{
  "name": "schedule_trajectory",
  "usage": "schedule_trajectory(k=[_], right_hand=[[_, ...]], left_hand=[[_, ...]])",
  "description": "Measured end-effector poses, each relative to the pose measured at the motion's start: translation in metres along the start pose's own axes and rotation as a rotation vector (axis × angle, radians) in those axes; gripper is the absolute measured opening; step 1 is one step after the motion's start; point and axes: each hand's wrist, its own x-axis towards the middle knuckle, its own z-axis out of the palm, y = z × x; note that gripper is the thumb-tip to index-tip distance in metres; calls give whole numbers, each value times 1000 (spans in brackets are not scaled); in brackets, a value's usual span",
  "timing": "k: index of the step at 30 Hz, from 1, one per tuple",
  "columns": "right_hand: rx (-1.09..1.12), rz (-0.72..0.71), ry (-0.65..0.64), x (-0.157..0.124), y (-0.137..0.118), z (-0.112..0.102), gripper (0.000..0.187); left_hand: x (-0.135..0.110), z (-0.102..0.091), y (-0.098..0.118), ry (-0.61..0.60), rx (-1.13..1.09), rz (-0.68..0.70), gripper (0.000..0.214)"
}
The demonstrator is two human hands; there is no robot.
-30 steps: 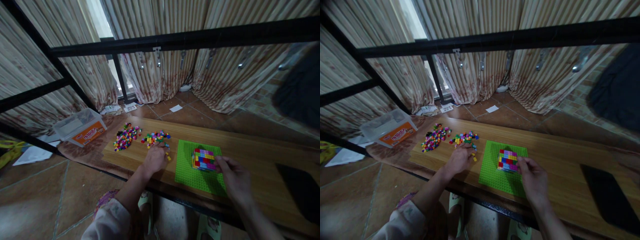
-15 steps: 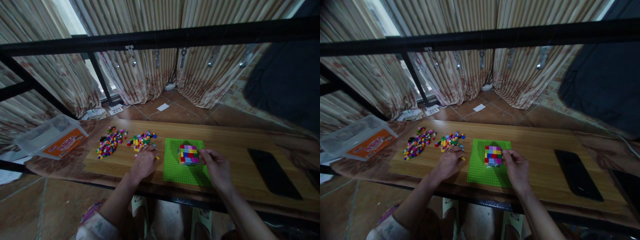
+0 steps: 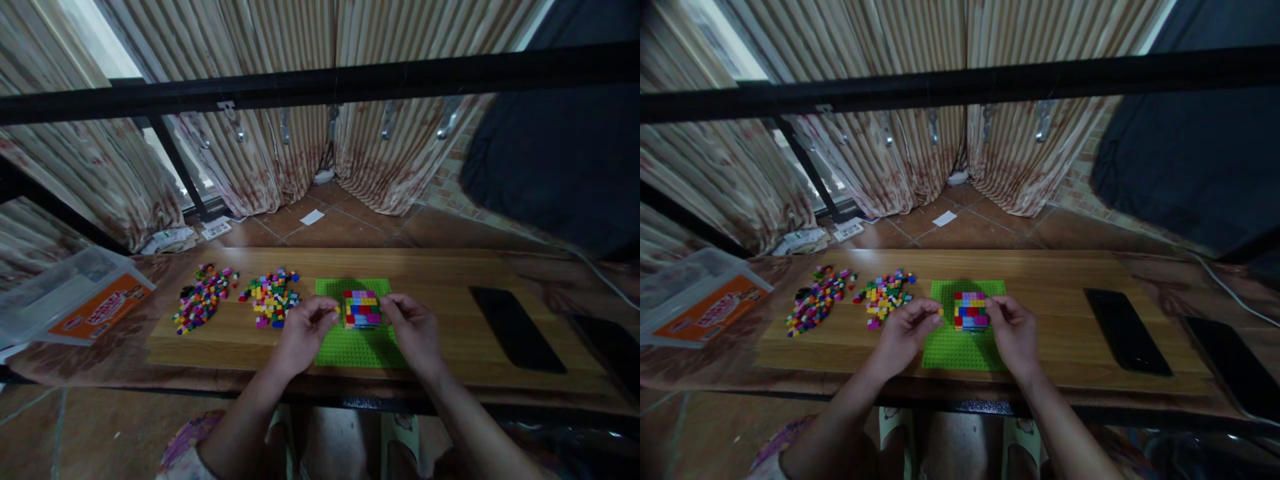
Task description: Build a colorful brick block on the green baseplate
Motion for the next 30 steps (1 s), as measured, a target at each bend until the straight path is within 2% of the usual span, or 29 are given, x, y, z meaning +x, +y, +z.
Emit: schedule_trajectory(k=[2, 4, 6, 8, 12, 16, 22, 30], right_hand=[[-50, -160, -80, -6, -5, -1, 14], [-133, -323, -195, -13, -11, -1, 16], [-198, -434, -293, -19, -16, -2, 24], [-227, -488, -338, -21, -18, -2, 27], [-255, -507, -336, -20, -17, -3, 19], [-270, -486, -346, -16, -9, -7, 16], [-345, -418, -237, -11, 10, -7, 17], [-395, -414, -169, -13, 19, -5, 19]], left_hand=[[2, 11, 4, 11, -232, -139, 21], [3, 19, 8, -3, -375, -269, 25], [3, 25, 11, -17, -460, -341, 26], [3, 30, 14, -12, -502, -362, 26], [4, 39, 16, -2, -500, -379, 26], [7, 38, 13, -35, -397, -375, 25], [3, 30, 3, -56, -73, -223, 22], [-9, 44, -1, -166, 168, -128, 32]])
